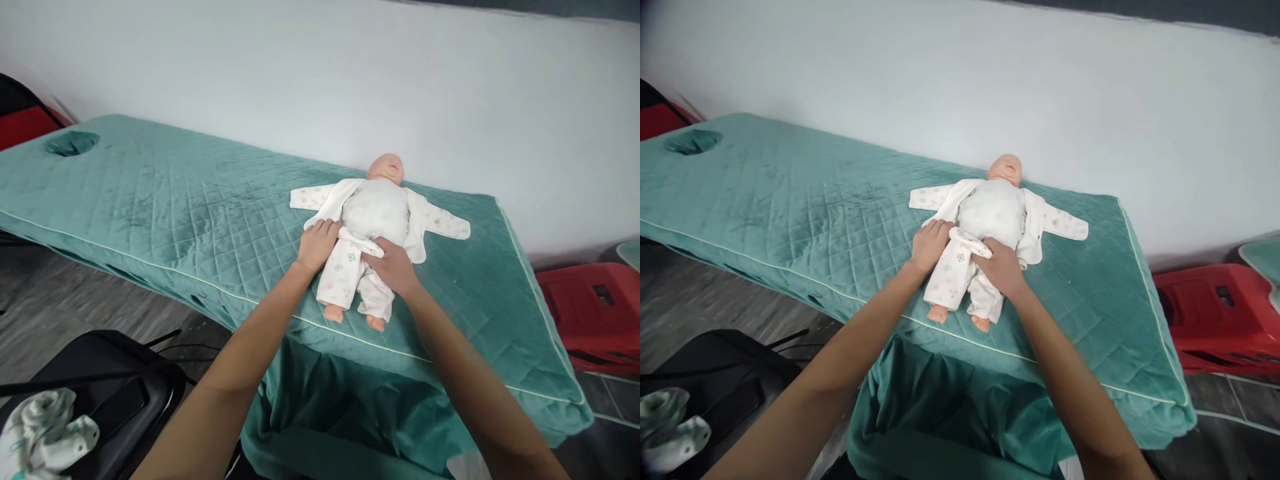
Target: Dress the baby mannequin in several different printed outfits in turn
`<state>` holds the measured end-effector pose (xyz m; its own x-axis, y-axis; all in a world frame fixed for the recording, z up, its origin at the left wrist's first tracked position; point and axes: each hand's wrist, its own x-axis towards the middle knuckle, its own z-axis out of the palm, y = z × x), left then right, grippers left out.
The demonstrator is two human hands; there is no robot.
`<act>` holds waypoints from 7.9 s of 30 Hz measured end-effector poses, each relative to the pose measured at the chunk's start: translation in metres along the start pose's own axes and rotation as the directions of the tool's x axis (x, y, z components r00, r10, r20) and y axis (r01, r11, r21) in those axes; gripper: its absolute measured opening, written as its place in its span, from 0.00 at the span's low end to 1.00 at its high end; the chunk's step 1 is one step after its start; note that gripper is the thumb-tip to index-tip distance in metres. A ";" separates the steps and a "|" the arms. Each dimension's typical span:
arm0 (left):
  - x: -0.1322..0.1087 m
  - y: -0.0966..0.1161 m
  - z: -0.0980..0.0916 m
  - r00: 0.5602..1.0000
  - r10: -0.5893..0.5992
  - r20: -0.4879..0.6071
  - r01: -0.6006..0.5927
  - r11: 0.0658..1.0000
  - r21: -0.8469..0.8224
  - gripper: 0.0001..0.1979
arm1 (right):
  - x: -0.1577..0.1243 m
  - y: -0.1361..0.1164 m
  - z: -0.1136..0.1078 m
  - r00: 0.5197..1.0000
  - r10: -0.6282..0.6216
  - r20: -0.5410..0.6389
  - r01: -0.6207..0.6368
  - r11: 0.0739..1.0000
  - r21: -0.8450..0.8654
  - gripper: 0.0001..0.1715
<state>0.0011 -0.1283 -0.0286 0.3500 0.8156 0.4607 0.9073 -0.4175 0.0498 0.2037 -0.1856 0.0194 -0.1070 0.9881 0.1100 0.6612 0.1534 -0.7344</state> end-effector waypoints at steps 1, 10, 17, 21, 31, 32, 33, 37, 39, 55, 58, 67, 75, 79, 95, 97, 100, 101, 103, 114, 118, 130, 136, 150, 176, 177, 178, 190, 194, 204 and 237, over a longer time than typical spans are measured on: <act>0.000 -0.001 0.001 1.000 0.011 -0.012 -0.011 1.000 -0.009 0.13 | -0.001 0.001 -0.003 0.999 -0.021 0.042 0.020 0.999 0.039 0.11; -0.007 -0.006 0.001 0.997 0.047 -0.059 -0.055 0.989 -0.137 0.12 | -0.008 0.034 -0.037 1.000 0.024 0.011 -0.026 0.969 0.246 0.23; -0.005 -0.012 0.002 0.999 -0.028 -0.036 0.011 0.914 -0.405 0.12 | -0.022 0.064 -0.016 0.992 -0.026 -0.123 0.068 0.934 0.350 0.15; -0.008 -0.019 -0.001 0.990 -0.119 0.082 0.138 0.600 -0.788 0.12 | -0.021 0.080 -0.018 0.875 0.066 -0.480 0.092 0.950 0.299 0.13; 0.036 -0.041 0.031 0.791 -0.609 0.053 0.562 0.690 -0.455 0.15 | 0.043 0.122 -0.059 0.842 0.334 -0.424 -0.377 0.926 -0.018 0.20; 0.042 -0.041 0.034 0.801 -0.596 0.061 0.572 0.730 -0.375 0.15 | 0.045 0.124 -0.057 0.844 0.342 -0.414 -0.400 0.915 -0.059 0.21; 0.047 -0.041 0.036 0.805 -0.590 0.069 0.579 0.754 -0.311 0.14 | 0.045 0.126 -0.054 0.850 0.335 -0.408 -0.404 0.910 -0.094 0.21; 0.052 -0.043 0.041 0.823 -0.563 0.070 0.564 0.798 -0.213 0.10 | 0.040 0.136 -0.043 0.868 0.156 -0.471 -0.302 0.919 -0.252 0.22; 0.050 -0.048 0.042 0.810 -0.584 0.056 0.571 0.762 -0.305 0.07 | 0.037 0.141 -0.042 0.866 0.066 -0.495 -0.260 0.906 -0.334 0.23; 0.041 -0.073 0.030 0.561 -0.826 -0.058 0.632 0.473 -0.614 0.07 | 0.019 0.153 -0.084 0.623 0.353 -0.699 -0.342 0.926 0.162 0.18; 0.038 -0.077 0.027 0.527 -0.848 -0.061 0.685 0.466 -0.560 0.07 | 0.012 0.161 -0.099 0.554 0.334 -0.763 -0.405 0.908 0.104 0.16; 0.034 -0.065 0.024 0.580 -0.814 -0.033 0.756 0.553 -0.350 0.06 | 0.003 0.159 -0.103 0.657 0.338 -0.674 -0.576 0.802 -0.158 0.17; 0.024 -0.042 0.018 0.845 -0.500 -0.189 0.415 0.837 -0.358 0.08 | 0.003 0.114 -0.069 0.914 -0.090 -0.397 0.016 0.983 -0.185 0.22; 0.008 -0.023 0.011 0.957 -0.281 0.072 0.277 0.811 -0.515 0.12 | 0.001 0.087 -0.043 0.980 -0.199 -0.016 0.192 0.961 -0.199 0.25; 0.003 -0.018 -0.001 0.925 -0.295 0.237 0.323 0.287 -0.902 0.12 | -0.004 0.069 -0.031 0.961 -0.200 -0.194 0.242 0.942 0.231 0.14; 0.003 -0.021 -0.003 0.955 -0.171 0.243 0.278 0.224 -0.934 0.11 | -0.006 0.065 -0.028 0.960 -0.229 -0.158 0.264 0.931 0.254 0.12; 0.004 -0.025 -0.006 0.960 -0.036 0.276 0.278 0.194 -0.941 0.13 | -0.007 0.063 -0.027 0.958 -0.261 -0.118 0.284 0.919 0.272 0.11; 0.004 -0.026 -0.007 0.955 -0.007 0.297 0.293 0.189 -0.937 0.13 | -0.007 0.063 -0.028 0.958 -0.267 -0.107 0.287 0.916 0.280 0.11; 0.004 -0.027 -0.010 0.944 0.042 0.326 0.314 0.183 -0.932 0.15 | -0.007 0.065 -0.030 0.960 -0.272 -0.075 0.281 0.913 0.295 0.13; -0.004 -0.022 -0.013 0.942 0.181 0.282 0.261 0.129 -0.957 0.19 | -0.007 0.075 -0.033 0.964 -0.261 0.051 0.212 0.870 0.445 0.10; -0.004 -0.018 -0.015 0.943 0.208 0.262 0.245 0.102 -0.964 0.15 | -0.006 0.074 -0.035 0.948 -0.303 0.102 0.237 0.879 0.413 0.11; -0.005 -0.014 -0.008 0.977 0.067 0.204 0.207 -0.043 -0.977 0.08 | -0.006 0.075 -0.035 0.941 -0.331 0.068 0.270 0.859 0.434 0.10; -0.005 -0.012 -0.005 0.976 -0.046 0.211 0.206 -0.092 -0.974 0.08 | -0.008 0.073 -0.035 0.924 -0.367 0.104 0.312 0.884 0.347 0.10; -0.004 -0.009 0.000 0.962 -0.137 0.238 0.225 -0.103 -0.969 0.09 | 0.008 0.077 -0.027 0.976 -0.051 -0.209 0.128 0.920 0.371 0.18; 0.005 0.005 -0.021 0.978 -0.017 0.208 0.201 0.346 -0.917 0.17 | 0.039 0.072 -0.027 0.954 -0.082 -0.288 0.113 0.990 0.090 0.19; 0.007 0.007 -0.025 0.977 0.004 0.215 0.197 0.385 -0.902 0.16 | 0.039 0.073 -0.026 0.953 -0.081 -0.293 0.117 0.988 0.105 0.19; 0.010 0.008 -0.029 0.974 0.024 0.226 0.196 0.413 -0.889 0.15 | 0.039 0.073 -0.025 0.952 -0.081 -0.296 0.121 0.985 0.120 0.19; 0.051 0.008 -0.043 0.960 0.072 0.270 0.209 0.454 -0.866 0.03 | 0.041 0.082 -0.026 0.972 -0.032 -0.233 0.101 0.952 0.289 0.18; 0.056 0.000 -0.019 0.957 -0.209 0.202 0.266 0.352 -0.897 0.04 | 0.041 0.083 -0.030 0.978 -0.016 -0.208 0.077 0.954 0.290 0.19; 0.064 -0.009 0.031 0.859 -0.421 0.290 0.377 0.137 -0.916 0.05 | 0.045 0.090 -0.051 0.998 -0.027 0.058 0.004 0.930 0.368 0.22; 0.101 -0.067 0.008 0.626 0.377 0.683 0.623 0.285 -0.729 0.17 | 0.042 0.091 -0.070 0.938 -0.021 0.347 -0.060 0.974 0.220 0.10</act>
<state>-0.0225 -0.0151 0.0074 0.7201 0.6268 -0.2976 0.3071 0.0967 0.9468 0.3112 -0.1298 0.0043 -0.3715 0.9214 -0.1140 0.4868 0.0887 -0.8690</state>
